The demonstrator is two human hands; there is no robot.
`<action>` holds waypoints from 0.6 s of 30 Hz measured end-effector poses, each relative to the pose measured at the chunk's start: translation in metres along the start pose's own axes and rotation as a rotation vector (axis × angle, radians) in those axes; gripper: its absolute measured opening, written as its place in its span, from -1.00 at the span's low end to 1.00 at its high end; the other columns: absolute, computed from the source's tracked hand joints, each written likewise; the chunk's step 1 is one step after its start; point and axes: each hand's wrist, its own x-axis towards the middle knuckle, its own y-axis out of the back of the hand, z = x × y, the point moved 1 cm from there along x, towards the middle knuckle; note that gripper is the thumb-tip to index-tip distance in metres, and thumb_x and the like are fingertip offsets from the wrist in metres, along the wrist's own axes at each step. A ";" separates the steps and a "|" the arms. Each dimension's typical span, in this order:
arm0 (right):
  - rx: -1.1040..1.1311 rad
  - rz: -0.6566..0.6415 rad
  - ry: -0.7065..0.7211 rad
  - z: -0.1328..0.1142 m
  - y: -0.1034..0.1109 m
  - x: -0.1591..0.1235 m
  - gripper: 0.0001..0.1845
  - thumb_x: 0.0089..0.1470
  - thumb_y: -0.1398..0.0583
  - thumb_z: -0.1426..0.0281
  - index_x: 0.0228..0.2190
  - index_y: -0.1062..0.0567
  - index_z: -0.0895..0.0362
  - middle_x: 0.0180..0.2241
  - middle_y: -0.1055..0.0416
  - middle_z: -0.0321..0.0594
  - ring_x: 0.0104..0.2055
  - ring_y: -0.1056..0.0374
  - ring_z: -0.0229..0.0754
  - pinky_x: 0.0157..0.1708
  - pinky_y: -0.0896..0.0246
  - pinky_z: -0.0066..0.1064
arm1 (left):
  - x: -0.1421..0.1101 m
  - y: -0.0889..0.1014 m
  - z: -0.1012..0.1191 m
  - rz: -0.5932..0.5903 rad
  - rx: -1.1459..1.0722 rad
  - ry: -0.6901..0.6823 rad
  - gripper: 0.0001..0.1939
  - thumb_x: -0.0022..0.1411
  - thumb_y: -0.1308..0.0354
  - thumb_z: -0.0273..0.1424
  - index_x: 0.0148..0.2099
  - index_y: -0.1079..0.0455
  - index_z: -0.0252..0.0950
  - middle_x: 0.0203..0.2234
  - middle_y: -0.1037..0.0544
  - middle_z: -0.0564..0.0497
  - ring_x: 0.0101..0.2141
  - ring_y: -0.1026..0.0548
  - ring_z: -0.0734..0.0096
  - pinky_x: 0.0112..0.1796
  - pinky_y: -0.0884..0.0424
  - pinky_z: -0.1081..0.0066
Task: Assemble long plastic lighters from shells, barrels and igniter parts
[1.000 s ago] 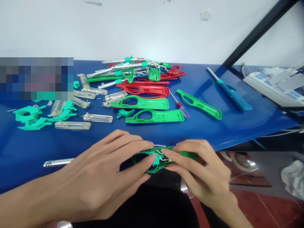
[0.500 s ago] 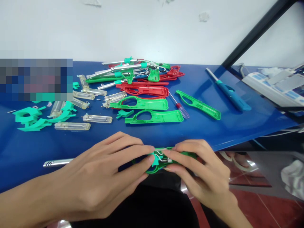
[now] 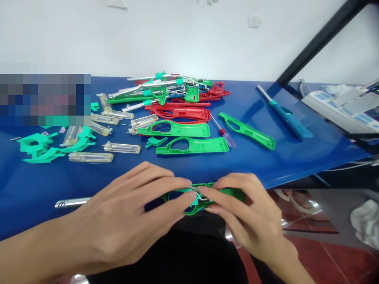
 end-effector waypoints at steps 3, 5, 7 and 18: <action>0.001 -0.006 -0.004 0.000 0.000 0.000 -0.72 0.34 -0.30 0.57 0.05 -0.62 0.21 -0.09 -0.44 -0.12 -0.02 -0.35 -0.16 0.01 -0.36 -0.27 | 0.001 0.000 0.000 0.028 0.018 0.063 -0.64 0.54 -0.19 -0.47 0.31 -0.45 -0.29 0.11 -0.63 -0.04 0.06 -0.51 0.26 0.13 -0.42 0.20; 0.002 -0.006 -0.005 0.000 0.000 0.000 -0.72 0.34 -0.30 0.57 0.06 -0.62 0.20 -0.09 -0.45 -0.12 -0.02 -0.35 -0.15 0.00 -0.36 -0.27 | 0.001 0.001 0.001 0.037 0.013 0.060 -0.64 0.54 -0.21 -0.48 0.32 -0.44 -0.31 0.08 -0.65 -0.02 0.04 -0.52 0.31 0.13 -0.40 0.23; 0.006 -0.004 -0.004 0.000 0.000 0.000 -0.71 0.34 -0.30 0.57 0.06 -0.62 0.20 -0.09 -0.45 -0.13 -0.02 -0.35 -0.15 0.01 -0.35 -0.27 | 0.001 0.001 0.001 0.046 0.007 0.052 -0.64 0.53 -0.22 -0.49 0.31 -0.46 -0.30 0.08 -0.66 0.00 0.03 -0.51 0.34 0.12 -0.39 0.25; 0.009 0.017 -0.005 0.000 -0.001 0.000 -0.65 0.32 -0.31 0.60 0.08 -0.62 0.12 -0.07 -0.43 -0.17 -0.02 -0.35 -0.17 0.03 -0.33 -0.29 | -0.002 0.001 0.000 0.077 0.030 0.068 -0.73 0.55 -0.22 -0.42 0.22 -0.53 -0.29 0.04 -0.69 0.07 0.02 -0.52 0.37 0.11 -0.40 0.28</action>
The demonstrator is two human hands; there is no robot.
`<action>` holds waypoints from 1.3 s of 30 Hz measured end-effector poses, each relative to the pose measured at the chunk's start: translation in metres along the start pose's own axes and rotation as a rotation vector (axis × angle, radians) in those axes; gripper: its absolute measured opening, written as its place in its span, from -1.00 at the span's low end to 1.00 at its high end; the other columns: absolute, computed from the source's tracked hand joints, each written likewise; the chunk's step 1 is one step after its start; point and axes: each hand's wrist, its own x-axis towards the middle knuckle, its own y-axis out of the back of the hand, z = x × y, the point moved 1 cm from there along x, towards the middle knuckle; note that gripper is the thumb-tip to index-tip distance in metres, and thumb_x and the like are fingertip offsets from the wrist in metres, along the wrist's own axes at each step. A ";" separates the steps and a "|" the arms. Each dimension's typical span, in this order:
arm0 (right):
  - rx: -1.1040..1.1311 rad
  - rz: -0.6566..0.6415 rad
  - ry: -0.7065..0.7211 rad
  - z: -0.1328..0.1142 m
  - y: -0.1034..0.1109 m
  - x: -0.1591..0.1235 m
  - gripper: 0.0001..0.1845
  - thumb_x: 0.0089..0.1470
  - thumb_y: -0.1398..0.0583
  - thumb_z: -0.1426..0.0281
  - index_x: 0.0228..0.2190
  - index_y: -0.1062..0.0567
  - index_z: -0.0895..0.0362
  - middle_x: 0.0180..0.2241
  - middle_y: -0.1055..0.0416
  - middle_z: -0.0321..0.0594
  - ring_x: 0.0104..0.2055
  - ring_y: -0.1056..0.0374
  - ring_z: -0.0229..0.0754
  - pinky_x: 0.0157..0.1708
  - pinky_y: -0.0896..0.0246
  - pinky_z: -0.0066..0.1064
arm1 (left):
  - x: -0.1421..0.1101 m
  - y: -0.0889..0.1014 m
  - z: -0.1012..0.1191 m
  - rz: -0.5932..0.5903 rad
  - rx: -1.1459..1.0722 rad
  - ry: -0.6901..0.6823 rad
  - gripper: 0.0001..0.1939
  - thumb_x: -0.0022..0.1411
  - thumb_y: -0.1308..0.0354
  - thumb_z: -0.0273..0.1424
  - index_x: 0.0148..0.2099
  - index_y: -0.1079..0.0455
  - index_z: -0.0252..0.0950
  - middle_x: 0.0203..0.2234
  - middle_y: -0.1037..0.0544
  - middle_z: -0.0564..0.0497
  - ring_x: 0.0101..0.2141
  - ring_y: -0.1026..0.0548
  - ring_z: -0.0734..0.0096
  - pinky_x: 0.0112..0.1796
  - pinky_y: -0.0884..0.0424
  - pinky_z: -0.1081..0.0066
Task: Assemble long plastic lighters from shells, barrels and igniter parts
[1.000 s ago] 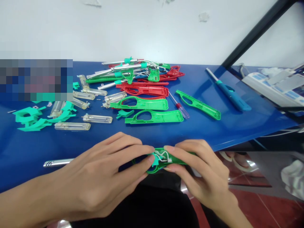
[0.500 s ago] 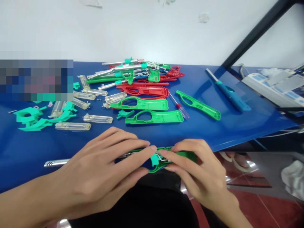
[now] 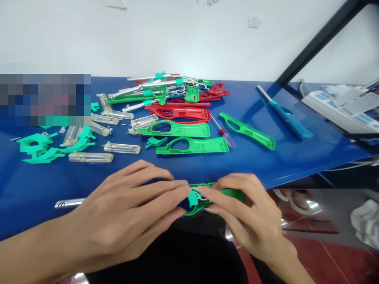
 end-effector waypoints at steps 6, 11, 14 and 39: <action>0.006 0.006 0.009 0.000 0.000 0.002 -0.73 0.33 -0.30 0.58 0.01 -0.65 0.14 -0.09 -0.44 -0.16 -0.02 -0.36 -0.17 0.03 -0.34 -0.30 | -0.001 -0.002 0.000 0.009 0.006 0.007 -0.75 0.55 -0.20 -0.43 0.20 -0.54 -0.22 0.05 -0.66 0.09 0.05 -0.51 0.40 0.15 -0.40 0.32; 0.001 0.001 0.008 0.001 0.000 0.000 -0.69 0.33 -0.31 0.57 0.08 -0.60 0.18 -0.08 -0.45 -0.14 -0.02 -0.37 -0.16 0.05 -0.35 -0.28 | -0.004 -0.004 0.000 0.010 -0.020 0.005 -0.73 0.56 -0.18 -0.43 0.22 -0.52 -0.22 0.01 -0.67 0.09 0.02 -0.51 0.38 0.11 -0.43 0.31; 0.008 0.008 0.014 0.003 -0.001 -0.001 -0.67 0.33 -0.31 0.57 0.10 -0.56 0.19 -0.08 -0.48 -0.13 -0.02 -0.39 -0.15 0.05 -0.36 -0.26 | -0.004 -0.005 -0.001 0.010 -0.010 0.014 -0.72 0.57 -0.16 -0.41 0.24 -0.51 -0.20 0.00 -0.66 0.06 -0.02 -0.52 0.34 0.07 -0.47 0.28; -0.107 -0.131 -0.100 0.067 0.012 0.059 -0.75 0.34 -0.33 0.28 0.03 -0.65 -0.06 0.07 -0.68 -0.23 0.30 -0.45 0.09 0.44 -0.02 0.43 | 0.011 0.019 -0.013 0.204 0.120 0.037 -0.80 0.50 -0.15 -0.56 0.04 -0.58 -0.31 -0.13 -0.72 -0.04 -0.08 -0.64 0.30 0.05 -0.47 0.29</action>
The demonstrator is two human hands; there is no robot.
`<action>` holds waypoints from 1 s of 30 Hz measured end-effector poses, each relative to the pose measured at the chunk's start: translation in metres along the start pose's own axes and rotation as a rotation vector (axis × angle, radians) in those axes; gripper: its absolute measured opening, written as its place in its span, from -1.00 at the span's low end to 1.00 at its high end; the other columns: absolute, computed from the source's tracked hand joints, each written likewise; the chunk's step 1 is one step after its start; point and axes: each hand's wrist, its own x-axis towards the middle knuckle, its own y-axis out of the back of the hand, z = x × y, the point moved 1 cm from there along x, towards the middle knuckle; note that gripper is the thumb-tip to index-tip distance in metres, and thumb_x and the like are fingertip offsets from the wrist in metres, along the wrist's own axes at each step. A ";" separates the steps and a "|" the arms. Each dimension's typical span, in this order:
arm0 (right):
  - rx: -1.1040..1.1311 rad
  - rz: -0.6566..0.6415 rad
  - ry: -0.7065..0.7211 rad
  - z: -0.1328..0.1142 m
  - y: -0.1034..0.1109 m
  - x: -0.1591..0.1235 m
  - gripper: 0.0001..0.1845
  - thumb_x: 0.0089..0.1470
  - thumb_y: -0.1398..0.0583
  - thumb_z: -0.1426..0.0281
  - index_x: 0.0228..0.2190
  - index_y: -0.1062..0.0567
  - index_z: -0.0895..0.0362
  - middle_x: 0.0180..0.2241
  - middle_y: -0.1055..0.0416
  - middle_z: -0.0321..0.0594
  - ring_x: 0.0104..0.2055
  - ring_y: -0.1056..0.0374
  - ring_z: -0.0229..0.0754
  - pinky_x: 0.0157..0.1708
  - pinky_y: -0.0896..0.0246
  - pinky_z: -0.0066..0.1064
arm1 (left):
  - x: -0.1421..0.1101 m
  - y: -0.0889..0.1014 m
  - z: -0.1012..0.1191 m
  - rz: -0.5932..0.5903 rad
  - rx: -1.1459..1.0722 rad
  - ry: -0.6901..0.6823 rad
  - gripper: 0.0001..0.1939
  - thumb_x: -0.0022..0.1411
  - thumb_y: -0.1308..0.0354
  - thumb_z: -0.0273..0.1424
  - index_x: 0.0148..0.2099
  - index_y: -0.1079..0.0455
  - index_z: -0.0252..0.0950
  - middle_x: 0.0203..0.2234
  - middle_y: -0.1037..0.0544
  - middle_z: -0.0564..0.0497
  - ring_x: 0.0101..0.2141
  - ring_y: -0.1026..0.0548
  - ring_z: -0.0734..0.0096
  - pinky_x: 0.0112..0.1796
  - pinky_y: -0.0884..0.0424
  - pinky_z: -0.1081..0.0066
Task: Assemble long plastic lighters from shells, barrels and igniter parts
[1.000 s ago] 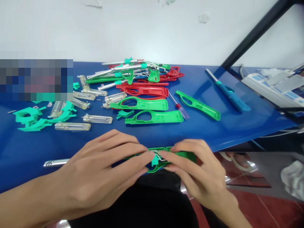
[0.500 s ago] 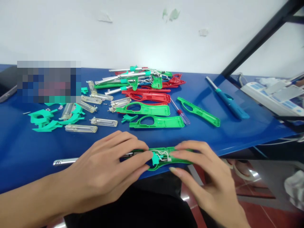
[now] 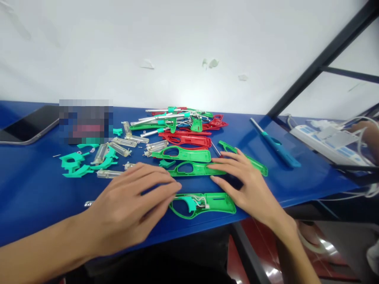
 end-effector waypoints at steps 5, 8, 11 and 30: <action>0.065 0.038 0.028 0.002 0.002 -0.002 -0.83 0.32 -0.36 0.27 -0.06 -0.68 -0.08 -0.03 -0.72 -0.26 0.22 -0.52 0.08 0.43 -0.02 0.44 | 0.002 0.007 -0.018 0.062 0.036 0.036 -0.76 0.43 -0.16 -0.64 0.02 -0.56 -0.31 -0.20 -0.67 -0.04 -0.16 -0.62 0.32 -0.05 -0.55 0.30; 0.112 0.067 0.019 0.001 0.006 -0.004 -0.88 0.34 -0.34 0.28 -0.11 -0.69 -0.08 -0.04 -0.71 -0.26 0.14 -0.59 0.04 0.42 -0.13 0.34 | 0.004 0.007 -0.018 0.058 0.069 0.045 -0.77 0.46 -0.14 -0.61 0.03 -0.55 -0.29 -0.14 -0.67 -0.07 -0.13 -0.63 0.31 -0.04 -0.58 0.28; 0.198 0.107 -0.028 -0.002 0.011 -0.006 -0.89 0.33 -0.35 0.31 -0.12 -0.68 -0.08 -0.04 -0.71 -0.28 0.07 -0.63 -0.03 0.30 -0.38 0.09 | 0.004 0.007 -0.016 0.064 0.117 0.052 -0.78 0.49 -0.16 -0.55 0.10 -0.53 -0.28 -0.04 -0.66 -0.11 -0.05 -0.64 0.27 0.03 -0.57 0.23; 0.159 0.320 -0.176 -0.008 0.013 -0.009 -0.76 0.39 -0.24 0.28 -0.27 -0.70 0.03 -0.35 -0.74 -0.29 -0.40 -0.67 -0.11 -0.34 -0.56 -0.36 | 0.002 0.010 -0.017 0.055 0.017 0.029 -0.75 0.44 -0.18 -0.61 0.09 -0.48 -0.26 -0.19 -0.66 -0.02 -0.18 -0.61 0.37 -0.10 -0.56 0.34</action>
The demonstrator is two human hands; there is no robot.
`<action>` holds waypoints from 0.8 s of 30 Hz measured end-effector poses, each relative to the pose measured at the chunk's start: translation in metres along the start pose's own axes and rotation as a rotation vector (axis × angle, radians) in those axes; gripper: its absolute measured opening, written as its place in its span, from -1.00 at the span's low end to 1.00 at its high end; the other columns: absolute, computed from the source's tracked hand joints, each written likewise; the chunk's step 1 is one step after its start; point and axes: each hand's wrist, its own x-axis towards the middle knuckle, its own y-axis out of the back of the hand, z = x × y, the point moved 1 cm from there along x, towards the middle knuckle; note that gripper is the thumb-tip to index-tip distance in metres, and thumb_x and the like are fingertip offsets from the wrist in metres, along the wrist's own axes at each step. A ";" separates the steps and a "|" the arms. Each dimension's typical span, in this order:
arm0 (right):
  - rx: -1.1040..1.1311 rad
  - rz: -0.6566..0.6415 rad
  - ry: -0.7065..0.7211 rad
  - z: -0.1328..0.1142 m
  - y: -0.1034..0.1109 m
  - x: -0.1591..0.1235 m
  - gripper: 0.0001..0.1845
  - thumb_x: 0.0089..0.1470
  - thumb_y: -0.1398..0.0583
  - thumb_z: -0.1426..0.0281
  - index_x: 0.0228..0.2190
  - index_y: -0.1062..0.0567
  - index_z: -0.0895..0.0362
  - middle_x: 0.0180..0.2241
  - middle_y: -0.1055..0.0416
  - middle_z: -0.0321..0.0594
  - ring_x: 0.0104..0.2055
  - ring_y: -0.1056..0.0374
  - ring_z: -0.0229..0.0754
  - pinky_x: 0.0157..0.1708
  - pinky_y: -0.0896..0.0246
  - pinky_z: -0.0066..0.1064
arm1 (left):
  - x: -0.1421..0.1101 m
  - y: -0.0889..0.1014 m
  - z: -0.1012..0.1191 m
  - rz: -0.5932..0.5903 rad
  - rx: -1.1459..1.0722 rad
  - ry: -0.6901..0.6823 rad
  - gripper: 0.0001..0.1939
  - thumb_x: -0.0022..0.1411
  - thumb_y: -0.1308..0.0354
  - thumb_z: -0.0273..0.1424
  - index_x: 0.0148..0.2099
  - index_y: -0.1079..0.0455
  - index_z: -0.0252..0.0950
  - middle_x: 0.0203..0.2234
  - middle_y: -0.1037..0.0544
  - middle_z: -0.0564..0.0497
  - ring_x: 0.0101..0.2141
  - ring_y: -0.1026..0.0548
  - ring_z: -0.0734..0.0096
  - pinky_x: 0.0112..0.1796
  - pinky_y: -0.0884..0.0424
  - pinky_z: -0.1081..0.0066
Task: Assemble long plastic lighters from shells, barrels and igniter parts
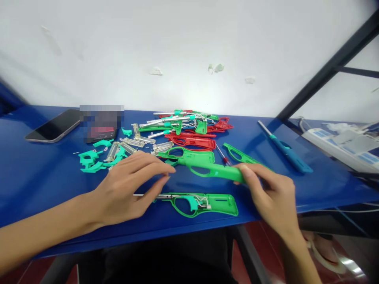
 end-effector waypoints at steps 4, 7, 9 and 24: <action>-0.015 0.020 -0.032 0.000 -0.001 0.000 -0.76 0.40 -0.24 0.26 -0.26 -0.70 0.03 -0.36 -0.73 -0.32 -0.51 -0.61 -0.19 -0.43 -0.50 -0.42 | 0.002 0.004 0.009 -0.198 -0.151 0.052 -0.79 0.39 -0.12 -0.56 0.01 -0.46 -0.28 -0.15 -0.55 -0.09 -0.16 -0.52 0.29 -0.13 -0.52 0.27; -0.022 0.008 -0.034 0.000 0.000 -0.002 -0.78 0.39 -0.26 0.26 -0.24 -0.71 0.03 -0.32 -0.74 -0.32 -0.51 -0.61 -0.22 -0.41 -0.50 -0.43 | -0.001 0.004 0.010 -0.340 -0.177 0.104 -0.80 0.41 -0.10 -0.50 0.03 -0.45 -0.24 -0.11 -0.50 -0.10 -0.16 -0.47 0.24 -0.15 -0.49 0.22; -0.027 0.000 -0.033 0.001 0.001 -0.003 -0.79 0.38 -0.27 0.26 -0.23 -0.71 0.03 -0.30 -0.75 -0.32 -0.50 -0.61 -0.22 -0.38 -0.50 -0.43 | -0.003 0.003 0.008 -0.396 -0.187 0.145 -0.81 0.42 -0.09 -0.48 0.02 -0.44 -0.22 -0.10 -0.49 -0.09 -0.16 -0.48 0.24 -0.17 -0.48 0.24; -0.048 -0.021 -0.030 0.005 -0.002 -0.004 -0.81 0.39 -0.28 0.26 -0.21 -0.71 0.01 -0.28 -0.75 -0.36 -0.47 -0.61 -0.27 -0.33 -0.46 -0.44 | 0.003 0.005 0.003 -0.588 -0.414 0.296 -0.80 0.49 -0.05 -0.52 -0.08 -0.49 -0.19 -0.15 -0.51 0.02 -0.25 -0.51 0.44 -0.18 -0.43 0.44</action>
